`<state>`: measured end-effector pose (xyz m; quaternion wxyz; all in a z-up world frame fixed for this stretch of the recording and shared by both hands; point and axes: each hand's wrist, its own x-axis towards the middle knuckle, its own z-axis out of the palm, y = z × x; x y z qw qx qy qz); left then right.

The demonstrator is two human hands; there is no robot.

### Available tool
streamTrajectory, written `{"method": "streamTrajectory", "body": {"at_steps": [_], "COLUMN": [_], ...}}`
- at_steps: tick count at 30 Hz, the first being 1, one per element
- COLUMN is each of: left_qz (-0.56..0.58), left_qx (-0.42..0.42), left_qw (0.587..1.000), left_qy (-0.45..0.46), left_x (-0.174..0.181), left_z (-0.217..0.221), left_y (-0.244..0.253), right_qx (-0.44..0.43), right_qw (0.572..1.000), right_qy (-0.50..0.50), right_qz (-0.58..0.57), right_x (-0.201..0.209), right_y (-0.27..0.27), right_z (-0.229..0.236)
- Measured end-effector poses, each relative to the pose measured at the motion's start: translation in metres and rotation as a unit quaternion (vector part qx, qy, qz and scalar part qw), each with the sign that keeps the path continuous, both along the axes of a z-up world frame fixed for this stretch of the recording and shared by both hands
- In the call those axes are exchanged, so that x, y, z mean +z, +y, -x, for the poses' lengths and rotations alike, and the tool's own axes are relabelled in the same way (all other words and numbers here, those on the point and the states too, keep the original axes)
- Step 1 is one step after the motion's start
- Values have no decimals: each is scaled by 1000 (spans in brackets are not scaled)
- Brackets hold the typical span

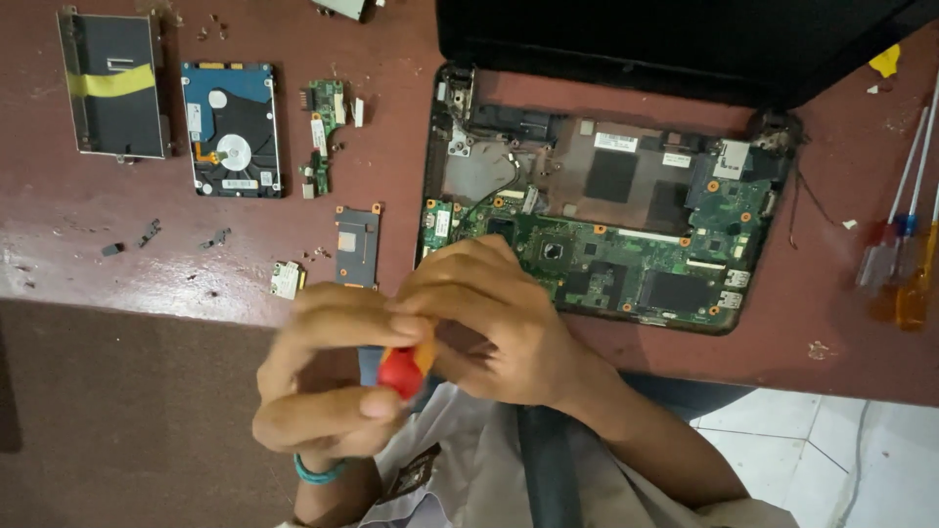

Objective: The person uses a screwdriver to remove screws from a laptop motherboard and then lifts the board out of the laptop chassis. The person holds the motherboard with both hands, turning it over to show different sides.

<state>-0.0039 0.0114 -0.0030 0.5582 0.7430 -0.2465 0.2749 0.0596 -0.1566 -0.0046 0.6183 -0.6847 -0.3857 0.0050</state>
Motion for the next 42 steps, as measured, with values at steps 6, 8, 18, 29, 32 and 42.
{"method": "streamTrajectory", "body": {"at_steps": [6, 8, 18, 29, 32, 42], "left_qz": [-25, 38, -35, -15, -10, -15], "left_qx": [139, 71, 131, 151, 65, 142], "left_qw": [988, 997, 991, 988, 997, 990], "left_qy": [-62, 11, 15, -10, 33, -4], "left_x": [1, 2, 3, 2, 11, 1], "left_z": [-4, 7, 2, 1, 8, 2], "left_y": [-13, -15, -15, -13, -9, -9], "right_qx": [3, 4, 0, 16, 3, 4], "right_qw": [1000, 1000, 1000, 999, 999, 1000], "right_qy": [-11, 4, 16, 33, 34, 19], "right_qz": [11, 11, 8, 18, 13, 9], "right_x": [-5, -6, -20, -9, -6, -9], "right_y": [-2, -3, -9, -9, -5, -9], "right_z": [3, 3, 8, 5, 5, 6]}}
